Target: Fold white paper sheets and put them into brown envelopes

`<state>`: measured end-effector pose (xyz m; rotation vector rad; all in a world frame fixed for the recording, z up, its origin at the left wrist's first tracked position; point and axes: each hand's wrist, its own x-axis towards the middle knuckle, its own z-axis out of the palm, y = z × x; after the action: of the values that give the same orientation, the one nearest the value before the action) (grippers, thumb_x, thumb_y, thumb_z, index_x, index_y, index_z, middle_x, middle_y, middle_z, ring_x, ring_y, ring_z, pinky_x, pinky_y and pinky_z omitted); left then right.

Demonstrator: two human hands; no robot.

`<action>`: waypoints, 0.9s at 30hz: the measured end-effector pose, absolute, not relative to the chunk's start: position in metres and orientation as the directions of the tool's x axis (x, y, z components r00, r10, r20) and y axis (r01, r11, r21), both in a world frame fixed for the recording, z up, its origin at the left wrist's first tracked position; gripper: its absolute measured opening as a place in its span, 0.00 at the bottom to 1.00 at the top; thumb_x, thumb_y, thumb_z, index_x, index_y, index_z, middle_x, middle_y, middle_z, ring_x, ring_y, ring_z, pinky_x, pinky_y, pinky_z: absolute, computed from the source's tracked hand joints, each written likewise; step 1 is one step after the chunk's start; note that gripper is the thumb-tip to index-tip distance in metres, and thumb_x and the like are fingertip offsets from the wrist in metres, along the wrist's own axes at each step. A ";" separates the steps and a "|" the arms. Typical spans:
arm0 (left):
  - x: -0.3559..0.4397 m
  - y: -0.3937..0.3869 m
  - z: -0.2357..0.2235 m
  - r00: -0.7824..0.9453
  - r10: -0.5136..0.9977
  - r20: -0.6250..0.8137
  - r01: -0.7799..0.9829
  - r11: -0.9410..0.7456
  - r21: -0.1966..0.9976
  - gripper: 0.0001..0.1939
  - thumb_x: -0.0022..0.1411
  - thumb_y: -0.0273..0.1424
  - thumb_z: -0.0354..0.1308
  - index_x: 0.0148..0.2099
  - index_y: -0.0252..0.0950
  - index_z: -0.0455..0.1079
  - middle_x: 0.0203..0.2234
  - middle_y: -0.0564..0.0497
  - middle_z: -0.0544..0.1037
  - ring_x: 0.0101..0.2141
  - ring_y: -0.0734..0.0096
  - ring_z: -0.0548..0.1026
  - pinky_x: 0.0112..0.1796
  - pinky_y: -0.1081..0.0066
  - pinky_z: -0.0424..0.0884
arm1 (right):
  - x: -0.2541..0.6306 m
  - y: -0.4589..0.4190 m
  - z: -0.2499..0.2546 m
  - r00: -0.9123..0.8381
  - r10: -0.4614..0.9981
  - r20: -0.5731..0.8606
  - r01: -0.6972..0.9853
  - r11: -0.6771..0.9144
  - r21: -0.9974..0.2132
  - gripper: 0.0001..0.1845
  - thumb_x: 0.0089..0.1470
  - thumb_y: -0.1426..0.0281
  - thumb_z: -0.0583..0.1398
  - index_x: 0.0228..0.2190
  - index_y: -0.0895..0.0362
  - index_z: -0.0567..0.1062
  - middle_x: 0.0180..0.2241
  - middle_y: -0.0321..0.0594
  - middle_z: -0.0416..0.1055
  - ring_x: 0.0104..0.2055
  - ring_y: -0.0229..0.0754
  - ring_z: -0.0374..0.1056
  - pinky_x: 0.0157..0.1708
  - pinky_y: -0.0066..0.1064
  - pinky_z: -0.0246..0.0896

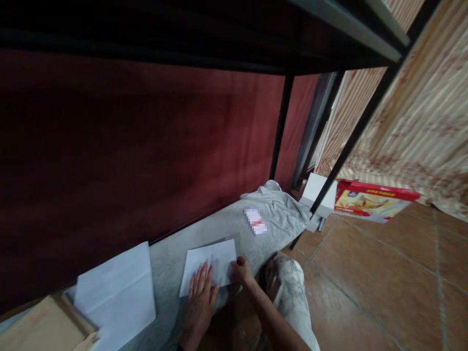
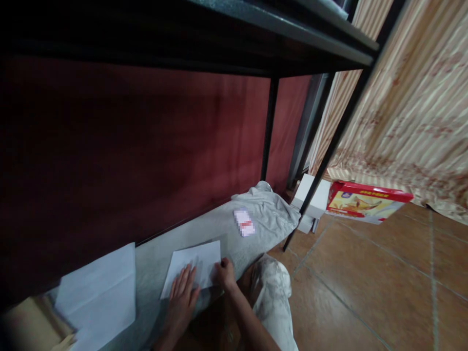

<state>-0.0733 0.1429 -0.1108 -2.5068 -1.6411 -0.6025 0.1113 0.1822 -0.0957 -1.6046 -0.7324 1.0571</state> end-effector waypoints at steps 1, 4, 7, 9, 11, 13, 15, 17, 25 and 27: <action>-0.068 0.137 -0.110 0.360 0.856 0.370 0.883 -0.441 0.161 0.31 0.70 0.35 0.43 0.72 0.38 0.47 0.68 0.45 0.57 0.68 0.62 0.53 0.65 0.54 0.50 | 0.113 0.176 -0.096 0.418 0.853 -0.312 -0.113 -0.292 -0.950 0.07 0.39 0.67 0.61 0.20 0.54 0.66 0.16 0.29 0.62 0.20 0.37 0.59 0.21 0.28 0.56; -0.060 0.118 -0.111 0.359 0.871 0.334 0.863 -0.446 0.236 0.30 0.69 0.32 0.44 0.72 0.40 0.49 0.69 0.45 0.56 0.68 0.60 0.52 0.65 0.53 0.52 | 0.113 0.152 -0.094 0.368 0.833 -0.414 -0.285 -0.323 -0.903 0.11 0.37 0.63 0.61 0.24 0.54 0.67 0.17 0.30 0.64 0.21 0.37 0.62 0.22 0.28 0.60; -0.065 0.102 -0.114 0.289 0.924 0.252 0.858 -0.366 0.359 0.31 0.66 0.28 0.44 0.71 0.40 0.52 0.69 0.46 0.54 0.68 0.60 0.53 0.64 0.54 0.56 | 0.108 0.128 -0.092 0.290 0.833 -0.471 -0.406 -0.338 -0.849 0.13 0.35 0.62 0.60 0.26 0.55 0.68 0.19 0.31 0.66 0.21 0.37 0.63 0.23 0.29 0.62; -0.070 0.097 -0.113 0.245 0.949 0.198 0.838 -0.310 0.450 0.32 0.65 0.25 0.41 0.70 0.39 0.53 0.70 0.47 0.53 0.68 0.63 0.53 0.64 0.57 0.57 | 0.104 0.116 -0.089 0.229 0.837 -0.497 -0.455 -0.359 -0.815 0.14 0.33 0.62 0.61 0.26 0.54 0.68 0.19 0.31 0.67 0.21 0.37 0.63 0.22 0.29 0.62; -0.075 0.096 -0.109 0.210 0.963 0.167 0.807 -0.267 0.527 0.32 0.64 0.22 0.39 0.69 0.39 0.55 0.70 0.48 0.53 0.67 0.66 0.54 0.64 0.60 0.57 | 0.100 0.109 -0.087 0.174 0.840 -0.515 -0.485 -0.382 -0.787 0.15 0.31 0.63 0.63 0.27 0.54 0.69 0.19 0.31 0.67 0.21 0.37 0.63 0.22 0.29 0.62; -0.076 0.100 -0.103 0.156 0.974 0.162 0.782 -0.222 0.582 0.31 0.65 0.22 0.37 0.69 0.37 0.56 0.69 0.47 0.55 0.67 0.69 0.56 0.64 0.61 0.57 | 0.093 0.106 -0.087 0.120 0.841 -0.527 -0.504 -0.406 -0.762 0.17 0.31 0.63 0.63 0.28 0.53 0.69 0.21 0.31 0.69 0.22 0.38 0.65 0.24 0.29 0.64; -0.074 0.108 -0.097 0.112 0.980 0.163 0.777 -0.189 0.600 0.28 0.68 0.27 0.38 0.68 0.35 0.56 0.68 0.45 0.57 0.67 0.68 0.56 0.64 0.60 0.57 | 0.084 0.104 -0.089 0.060 0.841 -0.537 -0.511 -0.436 -0.741 0.16 0.32 0.61 0.64 0.27 0.53 0.69 0.22 0.32 0.70 0.24 0.39 0.66 0.25 0.29 0.64; -0.066 0.120 -0.091 0.160 0.977 0.141 0.795 -0.213 0.568 0.26 0.70 0.33 0.42 0.68 0.35 0.58 0.68 0.43 0.58 0.67 0.63 0.54 0.65 0.56 0.54 | 0.075 0.102 -0.092 -0.009 0.839 -0.545 -0.503 -0.475 -0.722 0.15 0.34 0.60 0.64 0.25 0.53 0.69 0.21 0.32 0.70 0.24 0.40 0.67 0.25 0.29 0.65; -0.025 0.172 -0.087 0.456 0.890 0.004 0.775 -0.399 0.489 0.26 0.71 0.42 0.45 0.67 0.39 0.59 0.67 0.46 0.60 0.67 0.60 0.54 0.66 0.54 0.49 | 0.072 0.101 -0.096 -0.134 0.809 -0.572 -0.473 -0.559 -0.681 0.16 0.36 0.58 0.66 0.26 0.54 0.73 0.23 0.37 0.73 0.26 0.43 0.71 0.27 0.33 0.68; -0.027 0.183 -0.091 0.463 0.886 0.021 0.773 -0.416 0.478 0.26 0.72 0.42 0.44 0.67 0.41 0.59 0.67 0.48 0.60 0.67 0.61 0.54 0.66 0.53 0.47 | 0.075 0.101 -0.097 -0.121 0.803 -0.584 -0.478 -0.563 -0.674 0.16 0.35 0.58 0.67 0.25 0.54 0.72 0.22 0.36 0.72 0.26 0.43 0.71 0.29 0.33 0.69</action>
<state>-0.0266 0.1829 -0.0909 -3.0172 -1.8160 -0.4964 0.0753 0.1005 -0.0975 -1.2369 -0.4051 1.8160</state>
